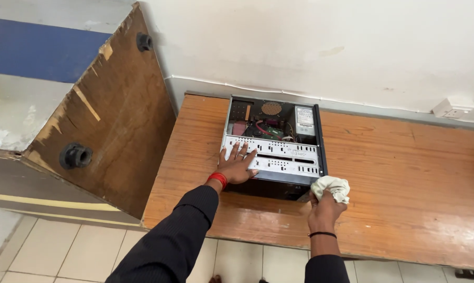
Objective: The person wipes the back panel of an open computer case with a white cloth. They systematically clean the metal surface, moving the cloth across the area while holding the case steady with their other hand.
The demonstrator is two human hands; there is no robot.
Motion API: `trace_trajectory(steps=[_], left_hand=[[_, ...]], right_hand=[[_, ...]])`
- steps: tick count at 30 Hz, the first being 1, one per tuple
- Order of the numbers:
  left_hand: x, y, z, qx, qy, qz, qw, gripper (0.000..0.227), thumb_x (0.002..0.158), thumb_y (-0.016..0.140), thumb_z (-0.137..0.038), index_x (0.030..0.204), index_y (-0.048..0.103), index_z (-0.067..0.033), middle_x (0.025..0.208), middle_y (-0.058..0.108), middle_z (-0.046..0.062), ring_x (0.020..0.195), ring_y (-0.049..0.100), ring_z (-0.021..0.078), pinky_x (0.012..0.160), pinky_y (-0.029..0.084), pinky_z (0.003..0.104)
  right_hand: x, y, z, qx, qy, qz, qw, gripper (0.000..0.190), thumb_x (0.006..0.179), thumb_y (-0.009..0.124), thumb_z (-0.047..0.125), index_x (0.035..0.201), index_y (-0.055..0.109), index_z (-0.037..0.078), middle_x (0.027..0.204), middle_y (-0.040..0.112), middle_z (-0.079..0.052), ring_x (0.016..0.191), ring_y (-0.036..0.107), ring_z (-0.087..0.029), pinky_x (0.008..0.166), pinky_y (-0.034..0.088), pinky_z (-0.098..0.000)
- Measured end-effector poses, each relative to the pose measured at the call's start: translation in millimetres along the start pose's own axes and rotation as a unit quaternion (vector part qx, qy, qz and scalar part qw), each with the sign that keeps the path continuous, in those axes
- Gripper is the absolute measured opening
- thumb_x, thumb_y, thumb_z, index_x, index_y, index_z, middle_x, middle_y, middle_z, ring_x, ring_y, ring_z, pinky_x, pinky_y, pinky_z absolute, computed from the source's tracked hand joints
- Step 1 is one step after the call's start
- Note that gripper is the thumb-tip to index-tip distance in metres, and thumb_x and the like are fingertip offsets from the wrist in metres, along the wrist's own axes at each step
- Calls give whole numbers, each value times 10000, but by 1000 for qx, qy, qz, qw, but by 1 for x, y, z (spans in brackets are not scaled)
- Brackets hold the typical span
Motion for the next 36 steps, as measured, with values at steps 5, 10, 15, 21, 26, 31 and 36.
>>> trace_trajectory(steps=[5,10,15,21,26,31,36], left_hand=[[1,-1,-1,1,-8,9,1000,815,964,407,-674,1649,87,-370,1744,-93,11,1599,-151,262,1221,-98,603],[2,0,1,-3,-13,6,1000,815,959,405,-682,1648,90,-383,1745,-86,1,1599,-143,260,1225,-92,601],[1,-2,0,0,-14,5,1000,816,951,413,-695,1644,109,-389,1742,-82,-16,1599,-130,246,1229,-80,592],[-1,0,-2,-6,-19,-8,1000,809,945,425,-689,1640,130,-400,1743,-69,-27,1603,-125,228,1236,-87,575],[-4,-4,-4,-12,-25,-1,1000,792,946,421,-683,1635,133,-416,1743,-67,-30,1603,-132,226,1234,-82,573],[-2,-2,-4,-12,-27,-15,999,791,947,432,-682,1635,149,-410,1746,-47,-31,1607,-114,223,1237,-75,574],[-1,1,-2,-7,-20,-24,999,790,949,441,-676,1635,157,-404,1744,-44,-22,1604,-104,229,1230,-73,586]], right_hand=[[48,-26,-71,-23,-58,28,998,166,1020,469,-5,1135,416,103,998,561,-90,775,577,-228,604,508,-382],[52,-37,-104,0,81,-16,997,179,1003,457,-12,1107,528,115,977,603,-58,854,576,-218,704,536,-394],[69,-60,-118,40,324,-48,944,330,1037,425,199,1270,542,-4,1179,642,-177,1020,609,-337,793,579,-421],[99,-67,-122,15,302,54,951,242,982,511,-13,1199,597,-75,1202,616,-218,1038,630,-359,802,634,-417],[28,-18,-34,-16,219,29,975,257,946,544,-63,1199,588,-74,1146,645,-223,915,663,-351,705,617,-414],[-14,2,-1,-98,118,15,988,231,904,592,-48,1130,555,-19,875,673,-188,608,635,-288,445,420,-387],[19,-16,-47,-198,77,77,974,242,876,536,-75,1094,624,-19,847,719,-170,586,656,-298,422,405,-374]])
Point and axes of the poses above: each hand's wrist, its own x-axis towards the middle knuckle, its own y-axis out of the palm, z = x × y, the point moved 1 cm from there along x, towards the middle knuckle
